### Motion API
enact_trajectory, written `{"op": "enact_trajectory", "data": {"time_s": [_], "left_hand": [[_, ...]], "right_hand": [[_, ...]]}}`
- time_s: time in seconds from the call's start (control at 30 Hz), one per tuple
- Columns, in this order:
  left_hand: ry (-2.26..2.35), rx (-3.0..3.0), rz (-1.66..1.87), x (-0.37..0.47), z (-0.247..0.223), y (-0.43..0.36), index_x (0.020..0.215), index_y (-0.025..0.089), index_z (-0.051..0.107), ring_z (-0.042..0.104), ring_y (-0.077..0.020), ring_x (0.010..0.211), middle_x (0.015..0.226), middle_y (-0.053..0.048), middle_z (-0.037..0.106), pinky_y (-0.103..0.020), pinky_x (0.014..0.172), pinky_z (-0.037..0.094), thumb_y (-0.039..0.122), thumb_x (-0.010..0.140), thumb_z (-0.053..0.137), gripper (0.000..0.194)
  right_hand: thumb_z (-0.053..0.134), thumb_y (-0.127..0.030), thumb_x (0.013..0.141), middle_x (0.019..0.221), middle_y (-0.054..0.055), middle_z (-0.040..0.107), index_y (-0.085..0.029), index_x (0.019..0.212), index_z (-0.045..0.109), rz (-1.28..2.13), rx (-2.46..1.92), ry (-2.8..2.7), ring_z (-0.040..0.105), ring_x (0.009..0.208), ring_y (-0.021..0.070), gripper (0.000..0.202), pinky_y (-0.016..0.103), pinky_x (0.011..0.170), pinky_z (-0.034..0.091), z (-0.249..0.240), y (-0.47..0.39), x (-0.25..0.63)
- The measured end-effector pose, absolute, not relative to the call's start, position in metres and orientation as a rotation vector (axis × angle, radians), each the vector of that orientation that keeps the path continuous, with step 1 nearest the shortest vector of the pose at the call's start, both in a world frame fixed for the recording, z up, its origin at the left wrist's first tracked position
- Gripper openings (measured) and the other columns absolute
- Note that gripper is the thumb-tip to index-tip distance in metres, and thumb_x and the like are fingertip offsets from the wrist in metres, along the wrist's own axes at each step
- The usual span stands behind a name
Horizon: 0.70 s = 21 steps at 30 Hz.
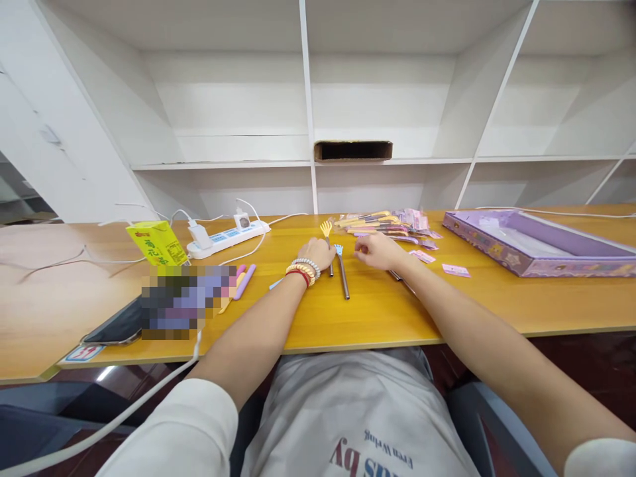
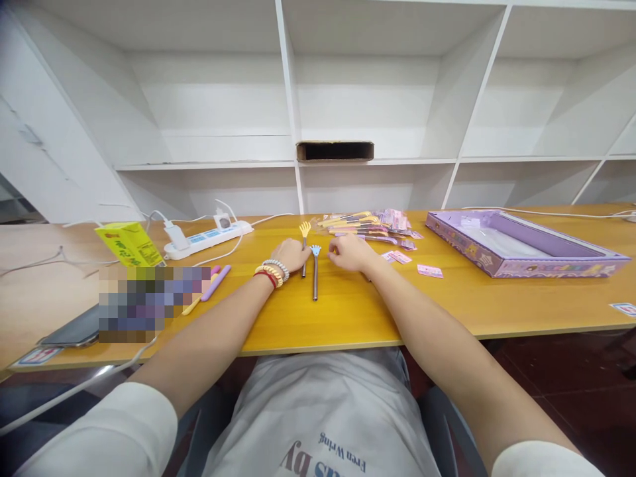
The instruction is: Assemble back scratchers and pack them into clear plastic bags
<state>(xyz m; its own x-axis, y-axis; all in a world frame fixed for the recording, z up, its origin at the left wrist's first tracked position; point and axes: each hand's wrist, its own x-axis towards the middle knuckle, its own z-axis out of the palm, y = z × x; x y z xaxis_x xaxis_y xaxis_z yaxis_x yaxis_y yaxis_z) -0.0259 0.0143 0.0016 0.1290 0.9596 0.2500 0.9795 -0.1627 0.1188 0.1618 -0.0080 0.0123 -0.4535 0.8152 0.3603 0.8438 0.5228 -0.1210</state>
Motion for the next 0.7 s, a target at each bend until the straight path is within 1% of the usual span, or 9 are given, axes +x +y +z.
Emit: {"op": "enact_trajectory", "data": {"time_s": [0.1, 0.17, 0.23, 0.33, 0.43, 0.5, 0.57, 0.63, 0.7], "left_hand": [[-1.855, -2.306, -0.566, -0.025, 0.009, 0.007, 0.087, 0.014, 0.068, 0.061, -0.0246, 0.088, 0.095, -0.016, 0.064, -0.034, 0.076, 0.045, 0.037, 0.089, 0.034, 0.041], [-1.656, -2.401, -0.677, -0.022, 0.013, -0.001, 0.084, 0.014, 0.066, 0.059, -0.0211, 0.084, 0.093, -0.013, 0.061, -0.032, 0.076, 0.045, 0.038, 0.090, 0.035, 0.039], [-1.409, -2.521, -0.754, -0.016, 0.016, -0.010, 0.084, 0.014, 0.063, 0.058, -0.0185, 0.081, 0.093, -0.011, 0.059, -0.031, 0.077, 0.044, 0.037, 0.090, 0.038, 0.034], [-1.171, -2.632, -0.805, -0.008, 0.020, -0.021, 0.083, 0.014, 0.062, 0.056, -0.0170, 0.081, 0.094, -0.010, 0.058, -0.030, 0.078, 0.043, 0.036, 0.089, 0.042, 0.030], [-1.115, -2.696, -0.804, -0.009, 0.028, -0.023, 0.079, 0.015, 0.061, 0.056, -0.0164, 0.079, 0.090, -0.008, 0.059, -0.029, 0.075, 0.043, 0.040, 0.090, 0.039, 0.036], [-1.226, -2.727, -0.678, -0.017, 0.036, -0.019, 0.076, 0.016, 0.062, 0.056, -0.0162, 0.073, 0.081, -0.007, 0.061, -0.028, 0.070, 0.043, 0.043, 0.090, 0.036, 0.040], [-1.494, -2.703, -0.402, -0.031, 0.046, -0.013, 0.072, 0.016, 0.063, 0.057, -0.0168, 0.067, 0.070, -0.006, 0.062, -0.028, 0.065, 0.042, 0.047, 0.086, 0.040, 0.041], [-1.758, -2.603, -0.039, -0.053, 0.057, -0.006, 0.068, 0.016, 0.063, 0.059, -0.0180, 0.066, 0.068, -0.007, 0.064, -0.028, 0.065, 0.042, 0.045, 0.079, 0.049, 0.035], [-1.981, -2.483, 0.233, -0.080, 0.066, 0.000, 0.065, 0.015, 0.063, 0.060, -0.0191, 0.068, 0.070, -0.008, 0.067, -0.028, 0.066, 0.043, 0.040, 0.071, 0.058, 0.026]], "right_hand": [[0.045, -0.037, 0.085, 0.067, 0.003, 0.062, -0.015, 0.071, 0.063, 0.093, -1.372, -2.238, 0.052, 0.063, 0.0127, 0.032, 0.024, 0.062, 0.034, 0.014, -0.011, 0.159], [0.040, -0.047, 0.087, 0.062, 0.002, 0.058, -0.014, 0.068, 0.060, 0.314, -1.331, -2.126, 0.049, 0.058, 0.0114, 0.043, 0.024, 0.058, 0.034, 0.014, -0.011, 0.156], [0.037, -0.054, 0.087, 0.058, 0.000, 0.054, -0.014, 0.068, 0.058, 0.546, -1.204, -2.043, 0.047, 0.055, 0.0103, 0.049, 0.023, 0.056, 0.034, 0.012, -0.009, 0.154], [0.039, -0.056, 0.086, 0.051, -0.001, 0.048, -0.015, 0.063, 0.053, 0.791, -1.006, -1.930, 0.042, 0.049, 0.0091, 0.048, 0.023, 0.051, 0.031, 0.008, -0.004, 0.153], [0.047, -0.051, 0.083, 0.045, -0.002, 0.042, -0.017, 0.057, 0.048, 0.903, -0.964, -1.755, 0.037, 0.043, 0.0084, 0.042, 0.024, 0.045, 0.026, 0.005, -0.001, 0.154], [0.050, -0.046, 0.081, 0.042, -0.003, 0.039, -0.018, 0.054, 0.045, 0.935, -0.978, -1.635, 0.034, 0.040, 0.0081, 0.039, 0.024, 0.044, 0.023, 0.007, -0.001, 0.155], [0.052, -0.041, 0.079, 0.040, -0.004, 0.037, -0.018, 0.051, 0.042, 0.951, -0.988, -1.538, 0.032, 0.038, 0.0075, 0.037, 0.024, 0.043, 0.022, 0.009, -0.001, 0.156], [0.054, -0.038, 0.077, 0.040, -0.004, 0.035, -0.019, 0.050, 0.040, 0.945, -0.978, -1.500, 0.031, 0.038, 0.0070, 0.036, 0.024, 0.043, 0.021, 0.010, -0.001, 0.158], [0.055, -0.038, 0.076, 0.040, -0.005, 0.034, -0.019, 0.049, 0.039, 0.908, -0.970, -1.519, 0.030, 0.039, 0.0069, 0.037, 0.024, 0.044, 0.021, 0.010, 0.000, 0.160]]}}
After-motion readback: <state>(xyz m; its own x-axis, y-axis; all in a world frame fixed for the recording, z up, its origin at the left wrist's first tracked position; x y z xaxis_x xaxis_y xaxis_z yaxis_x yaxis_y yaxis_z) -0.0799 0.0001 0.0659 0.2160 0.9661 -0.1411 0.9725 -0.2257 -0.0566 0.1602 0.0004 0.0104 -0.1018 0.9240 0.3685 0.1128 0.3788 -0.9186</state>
